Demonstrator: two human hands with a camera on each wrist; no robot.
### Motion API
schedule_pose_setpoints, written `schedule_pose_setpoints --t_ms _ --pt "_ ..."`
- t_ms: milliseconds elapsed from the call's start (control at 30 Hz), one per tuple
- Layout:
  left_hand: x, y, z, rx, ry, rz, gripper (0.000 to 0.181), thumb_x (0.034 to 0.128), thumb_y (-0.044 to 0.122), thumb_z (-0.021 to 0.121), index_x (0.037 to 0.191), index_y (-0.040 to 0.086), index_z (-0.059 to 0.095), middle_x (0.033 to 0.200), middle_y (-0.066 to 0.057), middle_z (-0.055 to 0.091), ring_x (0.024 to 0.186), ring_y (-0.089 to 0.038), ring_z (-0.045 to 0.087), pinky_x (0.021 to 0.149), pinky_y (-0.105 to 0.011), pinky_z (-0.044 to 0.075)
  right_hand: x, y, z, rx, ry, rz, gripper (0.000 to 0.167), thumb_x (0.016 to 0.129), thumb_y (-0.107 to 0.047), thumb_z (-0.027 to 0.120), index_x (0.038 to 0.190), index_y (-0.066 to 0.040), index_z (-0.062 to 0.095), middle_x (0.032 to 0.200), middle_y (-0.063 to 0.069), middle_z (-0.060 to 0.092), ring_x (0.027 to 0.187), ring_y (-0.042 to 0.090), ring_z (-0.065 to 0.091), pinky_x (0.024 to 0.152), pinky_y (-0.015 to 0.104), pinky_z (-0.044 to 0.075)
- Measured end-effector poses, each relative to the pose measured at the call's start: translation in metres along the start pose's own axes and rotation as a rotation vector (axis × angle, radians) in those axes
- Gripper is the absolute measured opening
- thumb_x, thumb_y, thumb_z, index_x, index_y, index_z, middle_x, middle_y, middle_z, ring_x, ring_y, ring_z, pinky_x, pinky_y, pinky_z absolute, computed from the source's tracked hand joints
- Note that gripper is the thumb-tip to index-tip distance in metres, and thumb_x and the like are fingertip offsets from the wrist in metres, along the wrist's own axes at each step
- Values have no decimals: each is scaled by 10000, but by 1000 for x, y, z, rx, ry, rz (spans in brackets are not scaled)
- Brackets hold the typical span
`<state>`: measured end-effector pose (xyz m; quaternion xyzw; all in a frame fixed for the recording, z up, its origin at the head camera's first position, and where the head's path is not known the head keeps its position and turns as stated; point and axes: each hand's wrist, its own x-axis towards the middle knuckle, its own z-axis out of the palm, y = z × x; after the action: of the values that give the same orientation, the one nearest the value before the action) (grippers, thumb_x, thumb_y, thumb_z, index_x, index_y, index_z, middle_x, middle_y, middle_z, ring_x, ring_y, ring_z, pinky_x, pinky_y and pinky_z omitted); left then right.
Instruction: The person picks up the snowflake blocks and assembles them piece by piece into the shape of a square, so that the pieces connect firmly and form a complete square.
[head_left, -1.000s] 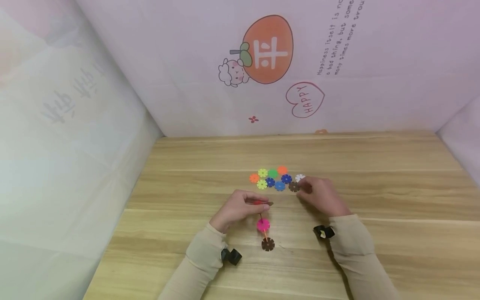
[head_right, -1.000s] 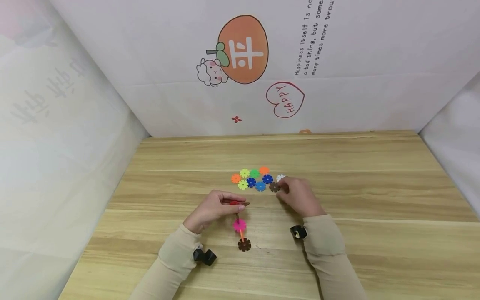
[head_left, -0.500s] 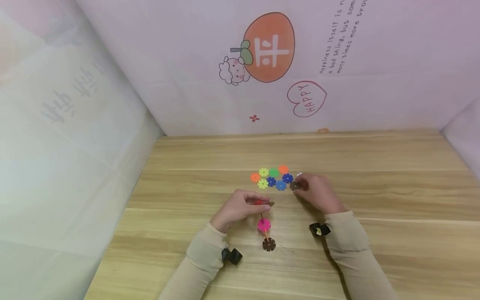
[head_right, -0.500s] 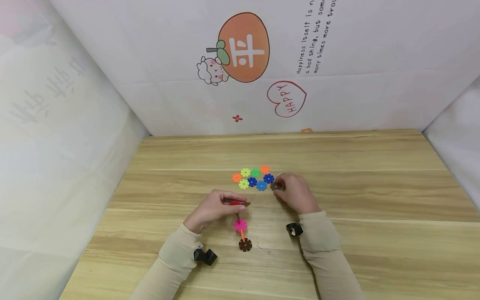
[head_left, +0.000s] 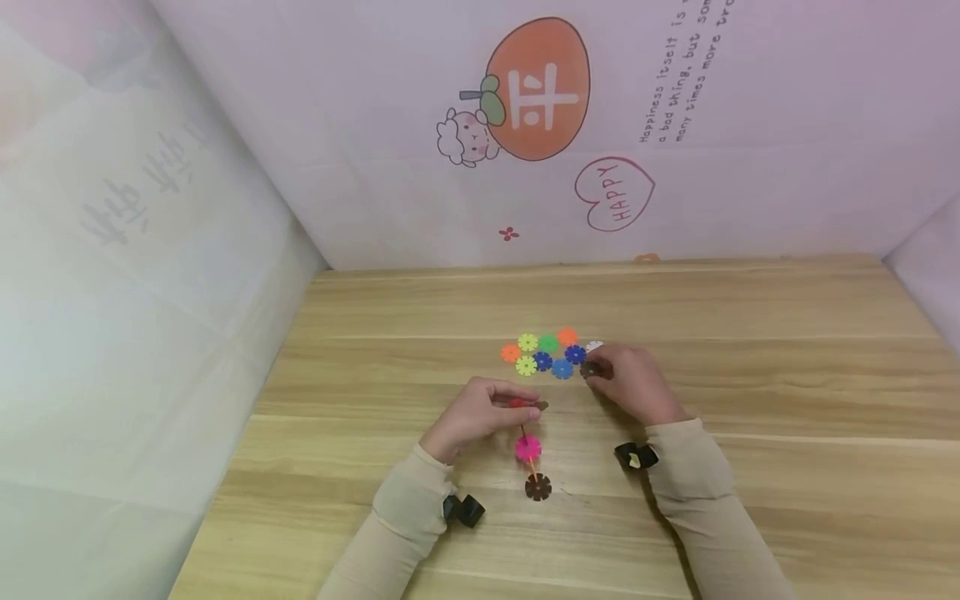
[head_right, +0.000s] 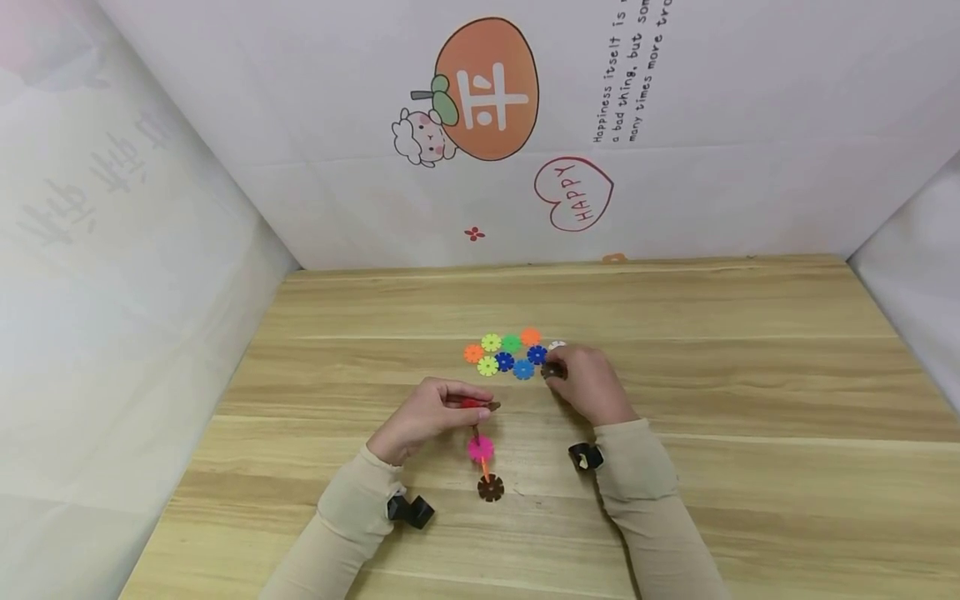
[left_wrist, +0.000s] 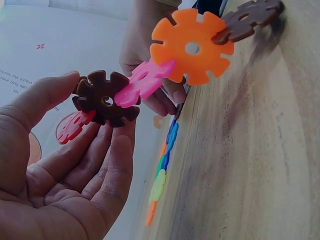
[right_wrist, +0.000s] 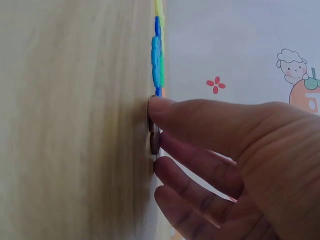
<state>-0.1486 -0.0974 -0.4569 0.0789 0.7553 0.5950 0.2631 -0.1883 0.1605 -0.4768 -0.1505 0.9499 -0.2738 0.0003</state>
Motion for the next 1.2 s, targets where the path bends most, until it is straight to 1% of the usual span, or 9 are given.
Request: schedule_pose_setpoints --t_ms 300,467,567,667,733,833,933,1033,1200 --pt "-1 0 0 -14 -8 -2 367 834 225 800 1168 96 722 1075 -29 758 991 -227 718 885 -320 565 -3 -3 -1 35 -4 21 285 820 -44 767 1084 32 691 991 174 706 890 297 666 820 479 557" --pt "-2 2 -1 -21 -10 -4 362 833 213 800 1165 91 721 1061 -37 760 996 -255 716 899 -360 565 -5 -1 0 90 -26 59 310 802 -77 794 1085 11 702 966 154 671 856 267 628 770 430 548" --pt "-2 2 -2 -21 -14 -6 361 834 213 798 1166 92 720 1062 -34 760 1007 -264 713 908 -359 561 -8 1 0 125 -43 69 235 820 -93 785 1042 -39 729 928 96 685 823 217 623 740 391 541" --pt "-3 3 -2 -27 -20 -8 368 835 210 797 1171 84 716 1067 -40 759 1016 -271 713 911 -350 561 -10 2 1 173 -71 48 168 857 -112 759 1022 -89 743 930 48 725 831 176 652 761 374 555" --pt "-3 3 -2 -28 -24 -9 369 836 208 796 1172 79 714 1069 -42 759 1022 -273 712 913 -350 560 -12 2 1 216 -101 35 164 880 -126 736 1043 -113 746 963 49 741 847 163 665 761 360 566" --pt "-3 3 -3 -20 -30 -9 372 838 217 795 1176 83 713 1069 -37 759 1025 -275 710 919 -356 557 -14 -1 0 305 -161 50 178 911 -150 701 1085 -144 740 1031 61 736 821 165 658 686 325 574" --pt "-3 3 -3 4 -33 -7 370 843 238 791 1176 98 716 1066 -23 760 1027 -265 708 933 -347 540 -15 -5 -3 400 -214 76 192 919 -163 690 1106 -151 731 1052 69 733 788 183 658 618 312 569" --pt "-3 2 -3 27 -33 -5 364 845 257 789 1171 111 720 1061 -14 761 1026 -249 708 959 -356 519 -17 -10 -5 456 -233 89 183 906 -180 707 1086 -159 733 1029 40 743 836 187 679 682 319 574" --pt "-4 2 -3 36 -37 -3 355 848 268 787 1167 125 724 1067 -9 761 1022 -209 709 1011 -398 494 -20 -16 -8 502 -236 84 177 893 -205 725 1066 -171 737 1023 1 746 925 176 683 807 326 561"
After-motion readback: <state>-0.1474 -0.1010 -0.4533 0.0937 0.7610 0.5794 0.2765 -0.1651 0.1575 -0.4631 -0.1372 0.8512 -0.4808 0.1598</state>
